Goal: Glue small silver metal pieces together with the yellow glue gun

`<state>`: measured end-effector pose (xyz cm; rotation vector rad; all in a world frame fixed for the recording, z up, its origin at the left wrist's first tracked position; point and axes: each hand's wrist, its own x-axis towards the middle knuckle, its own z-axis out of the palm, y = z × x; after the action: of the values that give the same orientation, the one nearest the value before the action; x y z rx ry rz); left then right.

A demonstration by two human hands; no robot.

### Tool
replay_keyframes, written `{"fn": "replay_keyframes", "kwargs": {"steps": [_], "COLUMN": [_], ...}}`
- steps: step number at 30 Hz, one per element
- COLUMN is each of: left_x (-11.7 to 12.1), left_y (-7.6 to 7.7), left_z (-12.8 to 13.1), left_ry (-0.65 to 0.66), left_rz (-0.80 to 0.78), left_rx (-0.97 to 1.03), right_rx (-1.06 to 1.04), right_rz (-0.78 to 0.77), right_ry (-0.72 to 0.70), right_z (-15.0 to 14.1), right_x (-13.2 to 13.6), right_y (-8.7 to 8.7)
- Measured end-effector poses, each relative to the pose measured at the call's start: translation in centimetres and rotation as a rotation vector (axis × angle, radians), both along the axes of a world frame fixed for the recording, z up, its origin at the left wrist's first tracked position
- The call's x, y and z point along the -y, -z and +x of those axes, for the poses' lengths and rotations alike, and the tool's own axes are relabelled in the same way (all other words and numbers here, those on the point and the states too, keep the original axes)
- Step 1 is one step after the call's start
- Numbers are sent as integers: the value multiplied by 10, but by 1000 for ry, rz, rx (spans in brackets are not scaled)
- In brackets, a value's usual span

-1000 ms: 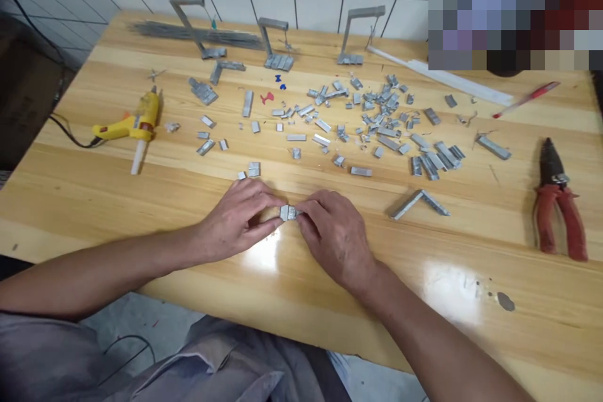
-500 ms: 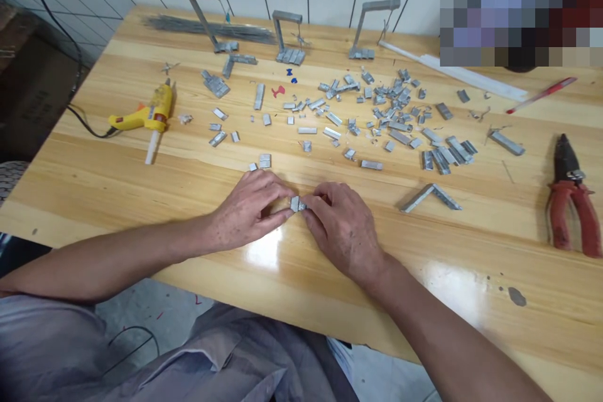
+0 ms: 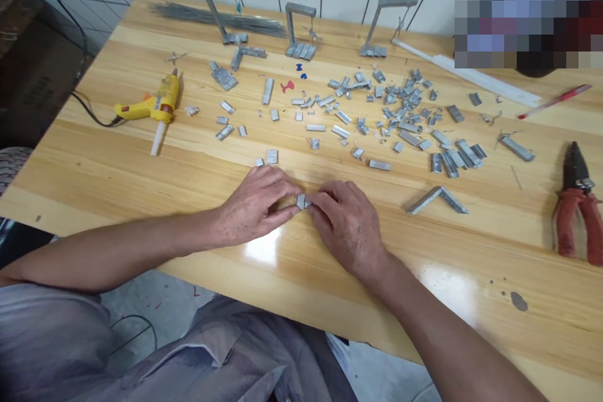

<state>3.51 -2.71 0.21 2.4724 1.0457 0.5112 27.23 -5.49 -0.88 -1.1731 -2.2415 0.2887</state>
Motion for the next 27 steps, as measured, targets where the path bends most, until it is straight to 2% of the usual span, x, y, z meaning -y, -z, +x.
{"fn": "replay_keyframes", "kwargs": {"steps": [5,12,27], "left_x": [0,0,0], "left_y": [0,3,4], "left_z": [-1,0,0], "left_ry": [17,-10,-4], "left_rz": [9,42,45], "left_rx": [3,24,40], "right_rx": [-23,-105,-38], "right_rz": [-58,-47,-26], "right_ry": [-8,29,18], "right_z": [-1,6,7], "right_x": [-2,1,0], "right_y": [0,-4,-1]}}
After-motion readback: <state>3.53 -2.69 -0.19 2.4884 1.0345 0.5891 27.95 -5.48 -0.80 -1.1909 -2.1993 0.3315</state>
